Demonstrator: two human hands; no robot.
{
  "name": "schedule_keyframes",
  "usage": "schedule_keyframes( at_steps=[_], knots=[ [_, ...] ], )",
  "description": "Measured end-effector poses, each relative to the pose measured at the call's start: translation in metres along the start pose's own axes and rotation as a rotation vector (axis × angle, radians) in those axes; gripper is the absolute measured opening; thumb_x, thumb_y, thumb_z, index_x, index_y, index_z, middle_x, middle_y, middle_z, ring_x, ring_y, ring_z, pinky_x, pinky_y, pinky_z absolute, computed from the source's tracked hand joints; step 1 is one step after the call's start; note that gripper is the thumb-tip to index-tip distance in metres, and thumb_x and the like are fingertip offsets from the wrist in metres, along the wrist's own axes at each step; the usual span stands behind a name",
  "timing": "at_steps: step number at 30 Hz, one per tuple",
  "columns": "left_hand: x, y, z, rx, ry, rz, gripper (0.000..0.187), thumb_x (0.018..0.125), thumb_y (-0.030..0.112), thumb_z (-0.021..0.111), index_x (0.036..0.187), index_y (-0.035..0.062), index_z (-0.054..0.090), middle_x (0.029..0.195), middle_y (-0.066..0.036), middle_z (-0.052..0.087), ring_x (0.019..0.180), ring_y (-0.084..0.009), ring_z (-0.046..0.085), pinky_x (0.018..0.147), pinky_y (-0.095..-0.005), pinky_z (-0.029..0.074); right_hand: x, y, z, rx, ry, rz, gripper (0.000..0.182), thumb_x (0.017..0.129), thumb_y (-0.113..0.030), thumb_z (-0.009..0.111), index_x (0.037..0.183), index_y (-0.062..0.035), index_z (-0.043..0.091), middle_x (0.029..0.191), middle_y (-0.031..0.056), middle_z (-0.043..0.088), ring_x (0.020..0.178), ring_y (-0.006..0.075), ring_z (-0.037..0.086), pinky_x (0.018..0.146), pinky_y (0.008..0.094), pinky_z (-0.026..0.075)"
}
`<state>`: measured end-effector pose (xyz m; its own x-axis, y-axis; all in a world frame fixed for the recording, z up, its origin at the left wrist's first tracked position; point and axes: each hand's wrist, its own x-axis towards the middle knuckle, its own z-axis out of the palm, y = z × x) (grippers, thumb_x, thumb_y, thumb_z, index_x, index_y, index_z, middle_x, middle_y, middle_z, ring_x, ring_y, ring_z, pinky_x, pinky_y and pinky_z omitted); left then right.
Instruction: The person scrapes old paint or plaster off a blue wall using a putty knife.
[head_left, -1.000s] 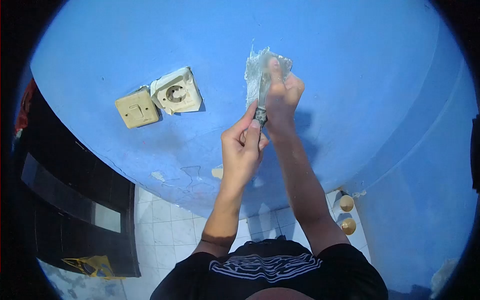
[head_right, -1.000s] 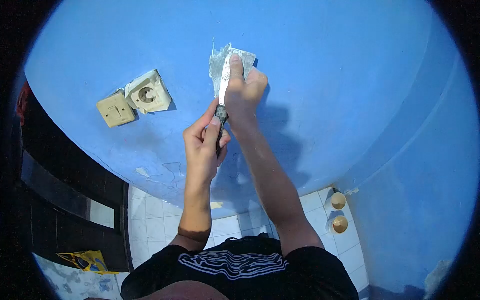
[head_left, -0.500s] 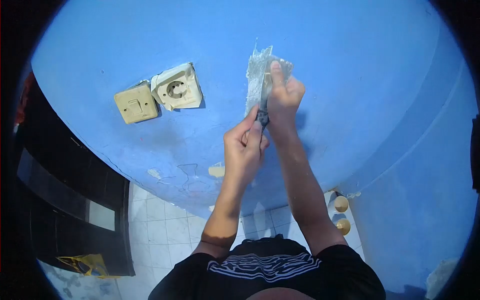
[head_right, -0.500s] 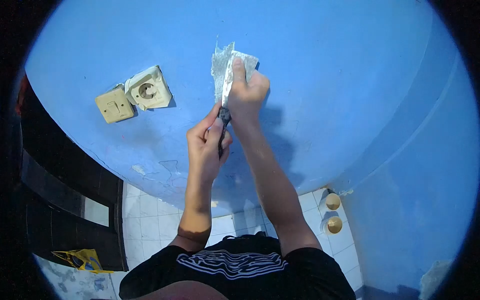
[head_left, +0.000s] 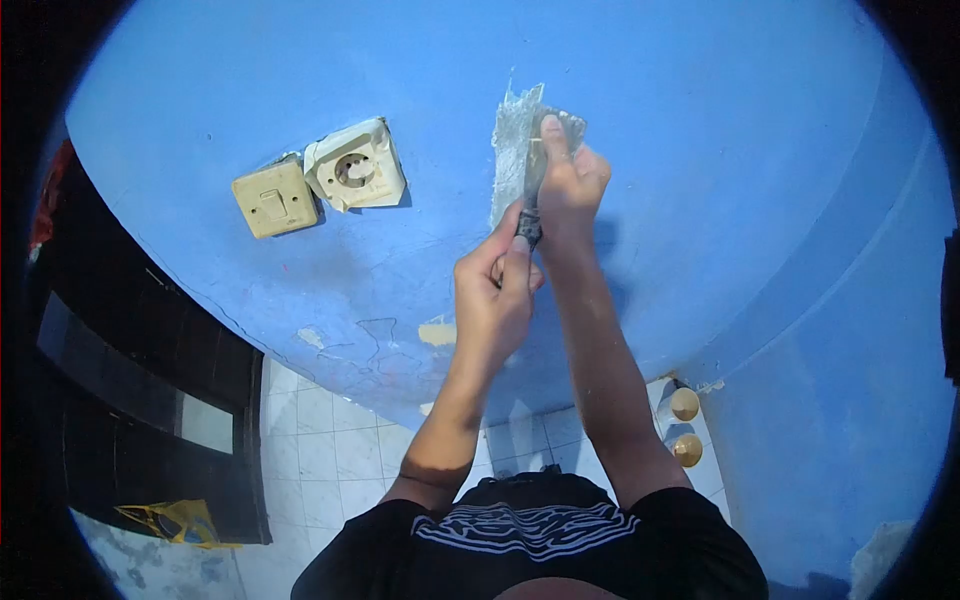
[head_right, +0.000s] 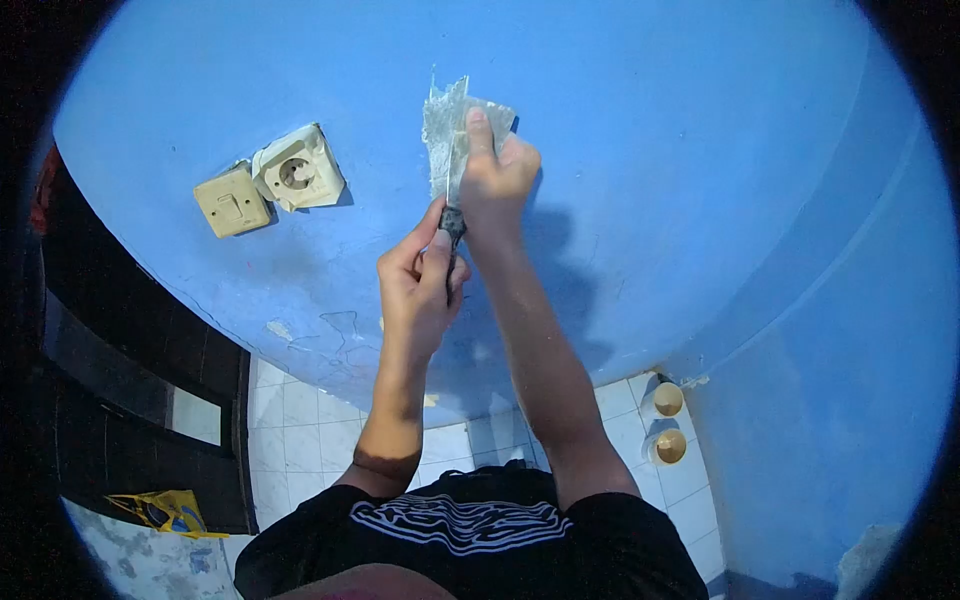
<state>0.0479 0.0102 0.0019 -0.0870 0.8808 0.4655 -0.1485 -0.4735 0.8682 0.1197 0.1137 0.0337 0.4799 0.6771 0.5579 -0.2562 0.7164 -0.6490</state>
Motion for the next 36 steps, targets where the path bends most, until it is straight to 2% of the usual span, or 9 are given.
schedule_keyframes(
  at_steps=[7, 9, 13, 16, 19, 24, 27, 31, 36],
  knots=[
    [0.016, -0.008, 0.014, -0.035, -0.013, 0.081, 0.039, 0.103, 0.012, 0.051, 0.139, -0.0023, 0.053, 0.064, 0.004, 0.049, 0.051, -0.0027, 0.040, 0.043, -0.0205, 0.033, 0.022, -0.016, 0.001, -0.096, 0.013, 0.021, 0.033, 0.099, -0.026, 0.062, 0.081, 0.0009, 0.068, 0.070, 0.0005, 0.064, 0.066, 0.0064, 0.054, 0.057, 0.0266, 0.043],
    [0.010, -0.024, 0.012, -0.016, 0.007, 0.135, 0.039, 0.102, 0.010, 0.052, 0.139, -0.0027, 0.054, 0.065, 0.004, 0.049, 0.053, -0.0022, 0.040, 0.046, -0.0202, 0.034, 0.025, -0.012, -0.022, 0.065, -0.286, 0.210, 0.024, 0.100, -0.023, 0.061, 0.101, 0.0005, 0.068, 0.084, 0.0015, 0.065, 0.072, 0.0087, 0.056, 0.064, 0.0253, 0.046],
    [-0.045, -0.085, -0.023, 0.320, -0.123, 0.186, 0.040, 0.098, 0.009, 0.057, 0.136, -0.0026, 0.055, 0.077, -0.005, 0.061, 0.068, -0.0086, 0.050, 0.062, -0.0286, 0.047, -0.024, 0.008, -0.138, -0.127, -0.759, 0.355, 0.022, 0.099, -0.024, 0.061, 0.105, -0.0035, 0.066, 0.087, 0.0029, 0.063, 0.081, 0.0121, 0.059, 0.073, 0.0279, 0.048],
    [-0.133, -0.169, -0.064, 0.435, -0.214, -0.167, 0.037, 0.097, 0.018, 0.062, 0.131, 0.0023, 0.060, 0.075, -0.009, 0.063, 0.066, -0.0081, 0.049, 0.060, -0.0297, 0.046, -0.144, 0.099, -0.289, 0.368, -0.433, 0.927, 0.027, 0.097, -0.026, 0.064, 0.112, -0.0036, 0.066, 0.108, 0.0076, 0.067, 0.101, 0.0186, 0.061, 0.096, 0.0383, 0.047],
    [-0.213, -0.208, -0.109, 0.529, -0.327, -0.489, 0.033, 0.099, 0.025, 0.059, 0.122, 0.0011, 0.065, 0.063, -0.006, 0.056, 0.058, -0.0098, 0.051, 0.055, -0.0311, 0.043, -0.343, 0.154, -0.497, -1.383, -0.827, 0.907, 0.029, 0.094, -0.022, 0.064, 0.118, -0.0071, 0.066, 0.115, 0.0131, 0.066, 0.112, 0.0281, 0.061, 0.098, 0.0491, 0.048],
    [-0.249, -0.195, -0.137, 0.453, -0.168, -0.622, 0.027, 0.103, 0.023, 0.052, 0.103, -0.0021, 0.060, 0.067, -0.002, 0.055, 0.056, -0.0081, 0.051, 0.050, -0.0265, 0.040, -0.532, -0.002, -0.590, -1.588, -1.009, 1.395, 0.038, 0.088, -0.028, 0.067, 0.118, -0.0041, 0.066, 0.126, 0.0203, 0.059, 0.122, 0.0366, 0.051, 0.103, 0.0553, 0.040],
    [-0.235, -0.193, -0.132, 0.328, -0.166, -0.431, 0.019, 0.104, 0.018, 0.048, 0.108, 0.0001, 0.053, 0.069, -0.001, 0.052, 0.056, -0.0079, 0.049, 0.050, -0.0261, 0.041, -0.530, 0.001, -0.566, -1.591, -0.932, 1.228, 0.044, 0.085, -0.031, 0.070, 0.118, -0.0023, 0.065, 0.132, 0.0246, 0.054, 0.128, 0.0418, 0.045, 0.106, 0.0590, 0.035],
    [-0.155, -0.144, -0.109, 0.315, -0.183, -0.213, 0.038, 0.106, 0.022, 0.044, 0.138, 0.0015, 0.043, 0.071, 0.000, 0.049, 0.058, -0.0090, 0.047, 0.054, -0.0274, 0.041, -0.399, 0.100, -0.486, -1.526, -0.728, 0.444, 0.051, 0.083, -0.029, 0.072, 0.121, 0.0025, 0.061, 0.138, 0.0285, 0.049, 0.132, 0.0477, 0.040, 0.109, 0.0607, 0.032],
    [-0.048, -0.052, -0.066, 0.076, -0.232, 0.112, 0.052, 0.107, 0.027, 0.044, 0.151, 0.0018, 0.033, 0.072, 0.001, 0.052, 0.057, -0.0041, 0.044, 0.050, -0.0212, 0.038, -0.157, 0.049, -0.213, -0.950, -0.576, -0.201, 0.055, 0.093, -0.014, 0.064, 0.143, 0.0007, 0.044, 0.143, 0.0230, 0.047, 0.133, 0.0429, 0.044, 0.110, 0.0471, 0.038]
  ],
)
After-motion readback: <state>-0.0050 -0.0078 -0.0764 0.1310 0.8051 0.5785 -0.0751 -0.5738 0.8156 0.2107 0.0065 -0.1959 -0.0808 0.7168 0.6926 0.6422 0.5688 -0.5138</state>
